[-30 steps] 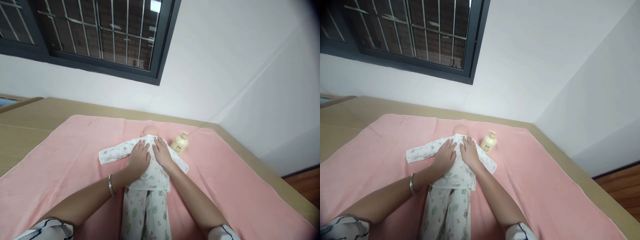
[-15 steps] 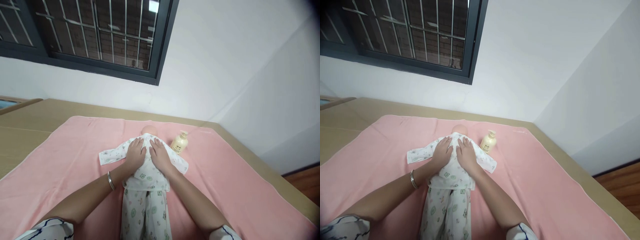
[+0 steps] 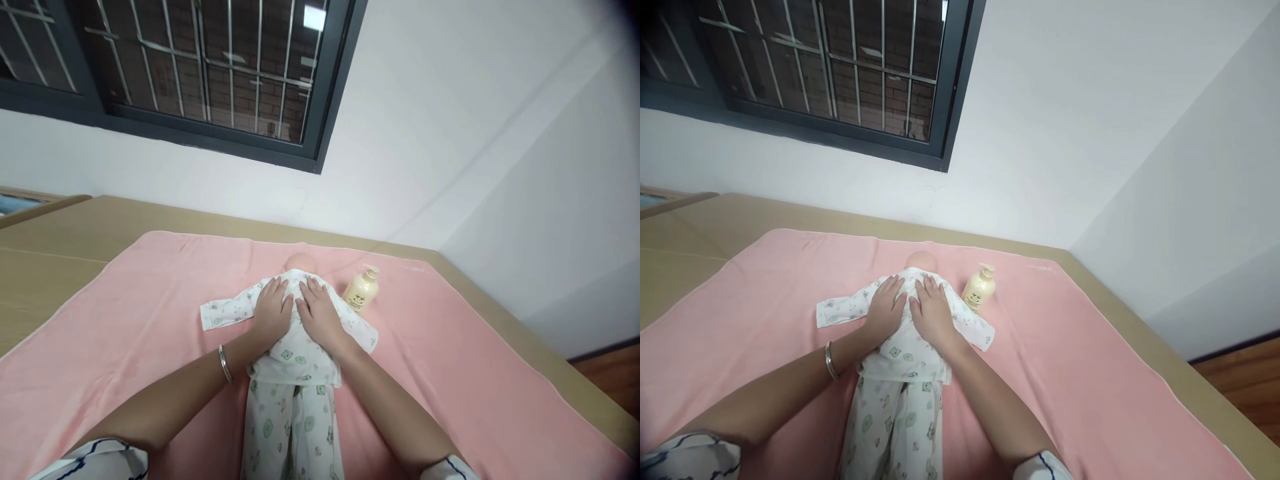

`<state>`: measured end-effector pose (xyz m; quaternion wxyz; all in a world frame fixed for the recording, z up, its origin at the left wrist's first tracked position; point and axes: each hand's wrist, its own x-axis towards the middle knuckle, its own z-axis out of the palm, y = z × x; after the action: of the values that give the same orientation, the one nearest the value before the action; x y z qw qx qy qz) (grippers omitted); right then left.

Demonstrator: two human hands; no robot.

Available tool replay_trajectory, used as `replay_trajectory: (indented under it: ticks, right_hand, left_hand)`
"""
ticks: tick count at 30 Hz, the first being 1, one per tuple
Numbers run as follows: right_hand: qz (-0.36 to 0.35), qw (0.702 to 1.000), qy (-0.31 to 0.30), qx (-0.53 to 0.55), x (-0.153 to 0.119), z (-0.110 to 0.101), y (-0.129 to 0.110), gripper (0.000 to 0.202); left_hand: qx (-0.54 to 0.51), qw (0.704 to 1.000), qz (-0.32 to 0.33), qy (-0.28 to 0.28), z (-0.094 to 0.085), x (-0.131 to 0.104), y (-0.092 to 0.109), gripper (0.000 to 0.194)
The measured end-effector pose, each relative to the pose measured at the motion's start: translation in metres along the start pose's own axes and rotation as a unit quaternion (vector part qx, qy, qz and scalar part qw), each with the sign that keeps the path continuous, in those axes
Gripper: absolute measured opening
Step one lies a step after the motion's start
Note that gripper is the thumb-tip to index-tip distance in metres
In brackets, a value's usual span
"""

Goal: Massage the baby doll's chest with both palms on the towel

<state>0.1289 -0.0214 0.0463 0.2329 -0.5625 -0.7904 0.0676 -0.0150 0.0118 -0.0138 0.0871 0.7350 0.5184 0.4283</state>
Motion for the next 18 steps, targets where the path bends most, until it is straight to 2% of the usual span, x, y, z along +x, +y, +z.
replay_trajectory:
  ticks: [5,10,14,15,18]
  right_hand:
    - [0.0,0.998,0.063,0.018,-0.0009,-0.0007,0.003,0.054]
    - [-0.016,1.0,0.012,0.012,-0.0001,-0.0007,0.0032,0.054]
    - [-0.007,0.996,0.085,0.018,0.0004,-0.0055,0.0051,0.058]
    - [-0.011,0.996,0.087,0.016,0.0005,-0.0055,0.0059,0.058]
    - [-0.039,0.999,0.024,0.006,0.0016,-0.0025,0.0081,0.052]
  left_hand:
    - [-0.007,1.0,0.004,-0.01,-0.0022,0.0002,0.0003,0.043]
    - [-0.006,1.0,0.007,-0.013,-0.002,0.0002,-0.0006,0.043]
    - [-0.007,1.0,0.015,-0.009,-0.0002,-0.0002,-0.0025,0.043]
    - [-0.008,1.0,0.016,-0.008,0.0,-0.0002,-0.0027,0.043]
    - [-0.009,1.0,0.016,-0.008,-0.0008,0.0001,-0.0023,0.042]
